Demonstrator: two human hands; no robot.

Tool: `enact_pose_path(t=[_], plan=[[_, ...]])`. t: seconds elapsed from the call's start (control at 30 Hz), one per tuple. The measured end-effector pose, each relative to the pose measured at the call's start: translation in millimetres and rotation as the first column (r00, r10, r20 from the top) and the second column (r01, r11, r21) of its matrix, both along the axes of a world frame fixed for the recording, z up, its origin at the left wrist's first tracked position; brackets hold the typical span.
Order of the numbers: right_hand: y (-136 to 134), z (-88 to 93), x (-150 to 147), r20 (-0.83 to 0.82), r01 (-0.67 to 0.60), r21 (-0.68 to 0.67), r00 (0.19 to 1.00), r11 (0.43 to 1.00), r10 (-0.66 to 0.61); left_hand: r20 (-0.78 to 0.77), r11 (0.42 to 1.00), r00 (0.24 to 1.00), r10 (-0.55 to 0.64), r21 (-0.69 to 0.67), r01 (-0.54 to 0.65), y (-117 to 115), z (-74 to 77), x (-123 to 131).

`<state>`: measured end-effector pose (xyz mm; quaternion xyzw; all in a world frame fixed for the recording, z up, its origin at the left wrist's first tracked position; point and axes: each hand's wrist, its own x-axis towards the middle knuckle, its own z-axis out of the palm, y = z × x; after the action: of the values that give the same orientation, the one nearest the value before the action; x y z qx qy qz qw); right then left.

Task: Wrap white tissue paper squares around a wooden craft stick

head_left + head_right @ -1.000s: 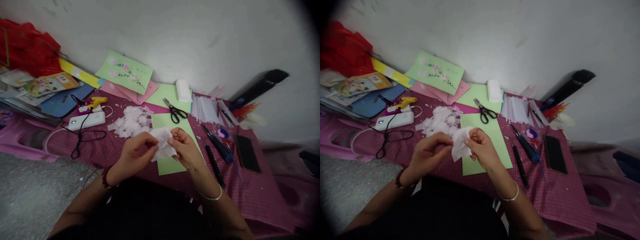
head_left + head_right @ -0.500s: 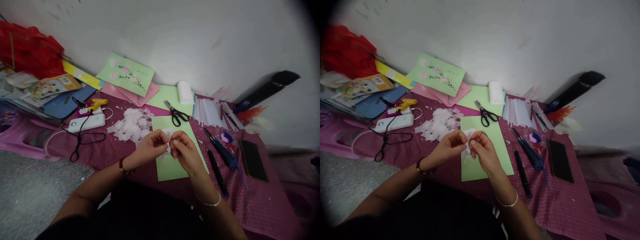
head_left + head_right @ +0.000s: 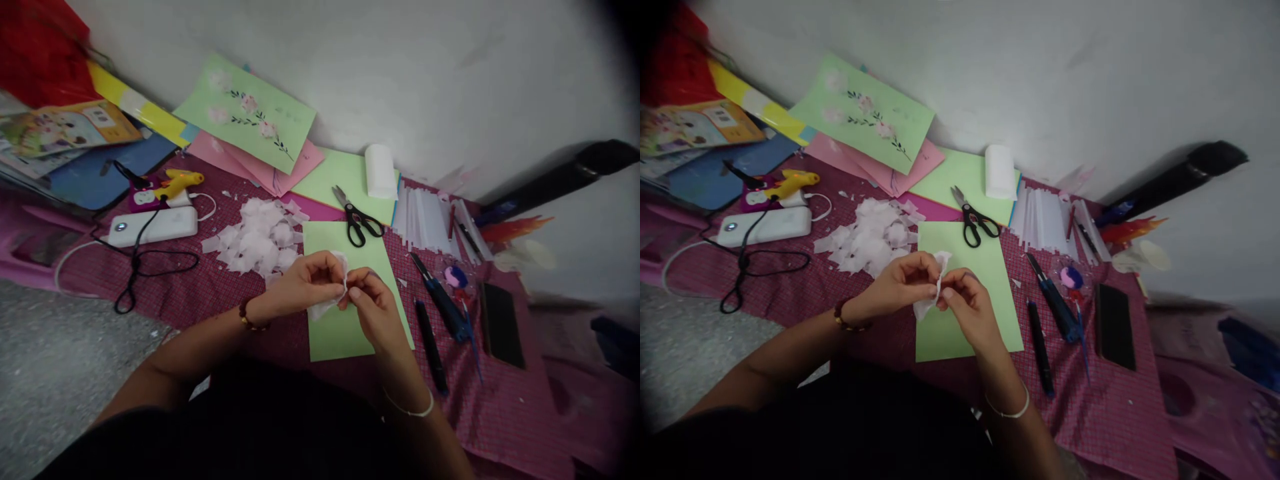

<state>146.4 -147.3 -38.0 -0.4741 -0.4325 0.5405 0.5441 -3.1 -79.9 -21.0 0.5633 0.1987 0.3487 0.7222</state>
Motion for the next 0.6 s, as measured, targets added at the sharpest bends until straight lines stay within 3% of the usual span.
enact_pose_path(t=[0.13,0.23,0.4,0.6], plan=[[-2.6,3.7,-0.7,0.119,0.004,-0.026,0.993,1.0,-0.001,-0.09,0.989,0.993,0.079,0.136,-0.066,-0.9,0.9,-1.7],[-3.8,4.8,-1.1,0.154,0.061,-0.045,0.987,0.997,-0.054,-0.132,0.984,0.984,0.117,0.148,-0.097,-3.0,-0.5,-2.4],[-2.8,0.7,-0.4,0.147,0.071,-0.059,0.987,0.996,-0.062,-0.081,0.989,0.993,0.091,0.124,-0.08,-4.9,-2.3,-4.7],[0.3,-6.6,-0.1,0.113,0.108,-0.059,0.988,0.992,-0.101,-0.088,0.977,0.994,0.066,0.207,-0.047,-5.1,-4.9,-7.5]])
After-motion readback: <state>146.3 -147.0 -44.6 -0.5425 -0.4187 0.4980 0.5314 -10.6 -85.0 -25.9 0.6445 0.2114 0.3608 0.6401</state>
